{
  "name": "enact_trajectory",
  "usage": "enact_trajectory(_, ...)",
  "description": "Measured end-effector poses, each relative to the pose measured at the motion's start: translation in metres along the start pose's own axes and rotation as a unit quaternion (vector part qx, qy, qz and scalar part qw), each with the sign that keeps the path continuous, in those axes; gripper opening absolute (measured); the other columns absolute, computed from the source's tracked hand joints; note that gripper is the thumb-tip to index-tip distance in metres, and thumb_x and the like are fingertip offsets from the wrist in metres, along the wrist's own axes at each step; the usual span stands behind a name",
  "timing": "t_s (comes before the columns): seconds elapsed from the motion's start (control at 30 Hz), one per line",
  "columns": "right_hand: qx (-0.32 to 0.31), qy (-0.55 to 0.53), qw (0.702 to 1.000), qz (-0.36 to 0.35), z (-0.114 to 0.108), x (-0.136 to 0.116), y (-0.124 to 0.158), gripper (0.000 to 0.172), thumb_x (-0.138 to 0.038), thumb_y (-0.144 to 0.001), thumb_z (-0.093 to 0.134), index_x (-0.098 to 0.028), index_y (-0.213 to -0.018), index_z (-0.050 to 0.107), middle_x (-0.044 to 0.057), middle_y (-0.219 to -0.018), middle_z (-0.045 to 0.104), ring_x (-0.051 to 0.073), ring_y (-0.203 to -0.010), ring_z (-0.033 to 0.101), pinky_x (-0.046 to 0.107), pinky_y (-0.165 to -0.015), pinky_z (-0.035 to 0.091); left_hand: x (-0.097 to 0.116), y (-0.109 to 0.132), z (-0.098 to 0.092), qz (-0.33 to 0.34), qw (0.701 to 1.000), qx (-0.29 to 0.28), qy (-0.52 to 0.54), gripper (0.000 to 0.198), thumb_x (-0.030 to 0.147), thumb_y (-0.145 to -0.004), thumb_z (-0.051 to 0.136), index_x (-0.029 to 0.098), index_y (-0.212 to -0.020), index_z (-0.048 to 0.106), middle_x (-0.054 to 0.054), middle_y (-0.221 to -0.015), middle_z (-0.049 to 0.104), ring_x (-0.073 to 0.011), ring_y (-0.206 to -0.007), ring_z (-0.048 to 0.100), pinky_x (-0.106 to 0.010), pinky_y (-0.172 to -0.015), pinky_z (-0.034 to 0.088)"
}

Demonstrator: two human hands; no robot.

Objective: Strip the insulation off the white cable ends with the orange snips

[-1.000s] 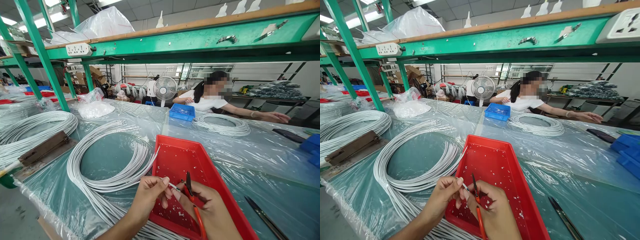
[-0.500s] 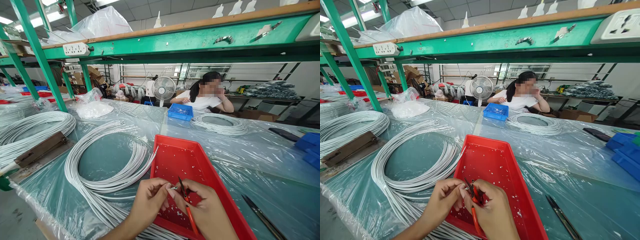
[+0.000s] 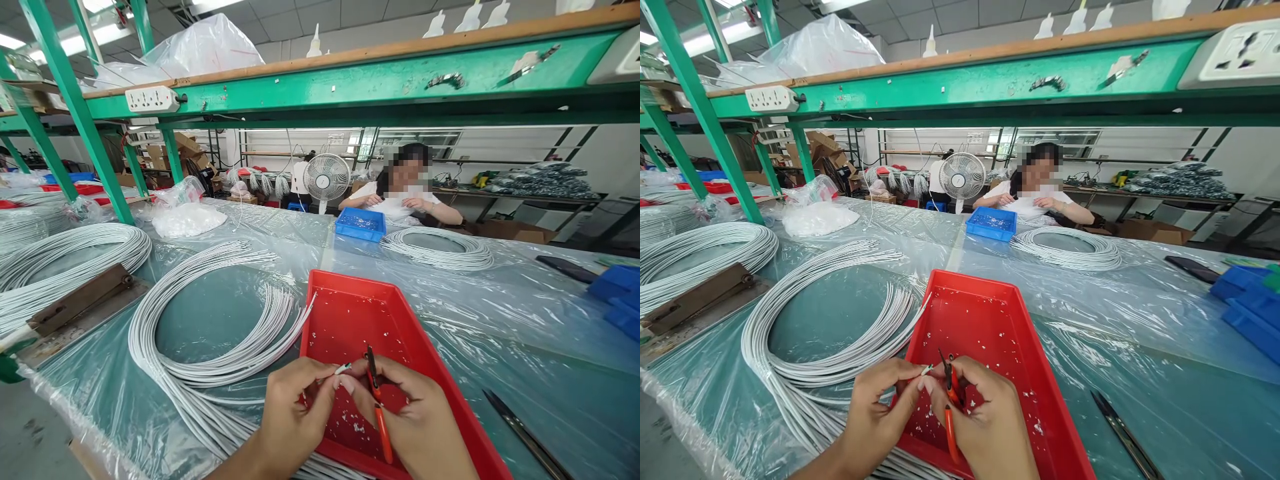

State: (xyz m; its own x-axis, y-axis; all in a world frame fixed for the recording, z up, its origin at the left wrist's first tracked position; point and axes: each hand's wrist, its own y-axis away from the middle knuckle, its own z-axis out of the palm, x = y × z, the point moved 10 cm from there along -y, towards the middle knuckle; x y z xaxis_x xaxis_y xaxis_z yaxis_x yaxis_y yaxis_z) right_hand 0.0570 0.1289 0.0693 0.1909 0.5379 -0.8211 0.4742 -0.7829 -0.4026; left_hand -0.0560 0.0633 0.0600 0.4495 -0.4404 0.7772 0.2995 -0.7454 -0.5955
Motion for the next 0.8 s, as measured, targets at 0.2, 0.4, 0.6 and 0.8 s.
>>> enact_trajectory(0.2, 0.05, 0.007, 0.998, -0.032, -0.013, -0.008, 0.002, 0.006, -0.022, -0.07, 0.064, -0.016, -0.072, 0.065, 0.001, -0.062, 0.065, 0.014, -0.052, 0.06, 0.018, -0.05, 0.05, 0.005, 0.003, -0.002, 0.017, 0.999, 0.017, -0.026, 0.012, 0.01, -0.076, 0.058, 0.011, -0.079, 0.069, -0.005, -0.062, 0.064, -0.01, -0.049, 0.051, -0.018, -0.047, 0.041)
enact_trajectory(0.4, 0.045, 0.023, 0.998, -0.046, -0.012, -0.013, 0.002, 0.005, -0.019, -0.074, 0.058, -0.017, -0.071, 0.062, -0.002, -0.058, 0.06, 0.012, -0.05, 0.056, 0.017, -0.047, 0.047, 0.0, 0.003, 0.002, -0.014, 0.999, -0.001, -0.031, 0.013, 0.014, -0.077, 0.056, 0.01, -0.076, 0.069, -0.006, -0.06, 0.063, -0.0109, -0.048, 0.05, -0.02, -0.047, 0.041)
enact_trajectory(0.6, 0.033, 0.063, 0.994, -0.079, -0.008, -0.021, 0.005, 0.009, -0.016, -0.074, 0.054, -0.017, -0.065, 0.057, -0.002, -0.056, 0.056, 0.011, -0.048, 0.052, 0.018, -0.047, 0.045, -0.006, 0.003, 0.009, -0.057, 0.997, -0.03, -0.03, 0.018, 0.018, -0.079, 0.053, 0.01, -0.073, 0.069, -0.006, -0.057, 0.062, -0.0107, -0.047, 0.046, -0.02, -0.045, 0.037)
enact_trajectory(0.8, 0.052, 0.085, 0.982, -0.159, -0.008, -0.035, 0.008, 0.008, -0.013, -0.073, 0.056, -0.018, -0.067, 0.056, -0.002, -0.056, 0.057, 0.011, -0.047, 0.052, 0.02, -0.047, 0.044, -0.008, 0.006, 0.018, -0.103, 0.991, -0.074, 0.034, 0.026, 0.026, -0.085, 0.047, 0.012, -0.071, 0.064, -0.004, -0.059, 0.059, -0.0109, -0.051, 0.045, -0.02, -0.05, 0.037)
